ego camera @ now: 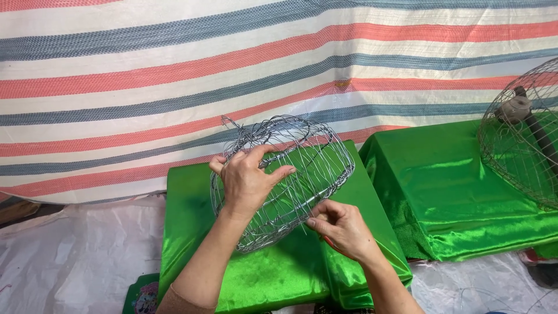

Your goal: Fabricating a wire structure by weaving and cutting metal wire with pliers.

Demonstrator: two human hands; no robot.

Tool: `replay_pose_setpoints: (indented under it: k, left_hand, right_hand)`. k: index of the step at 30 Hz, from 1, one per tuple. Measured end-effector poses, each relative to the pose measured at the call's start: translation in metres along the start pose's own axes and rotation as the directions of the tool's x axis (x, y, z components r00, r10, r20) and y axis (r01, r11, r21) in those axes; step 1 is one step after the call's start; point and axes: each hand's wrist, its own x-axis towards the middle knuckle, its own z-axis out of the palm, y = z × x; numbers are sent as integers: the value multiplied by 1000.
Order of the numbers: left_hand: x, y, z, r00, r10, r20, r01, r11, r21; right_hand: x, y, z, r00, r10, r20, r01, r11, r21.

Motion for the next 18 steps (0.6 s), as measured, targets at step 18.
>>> replay_pose_setpoints:
  k: [18]
  left_hand:
    - [6, 0, -1, 998, -70, -10, 70, 998, 1]
  right_hand:
    - [-6, 13, -10, 996, -83, -18, 85, 964, 251]
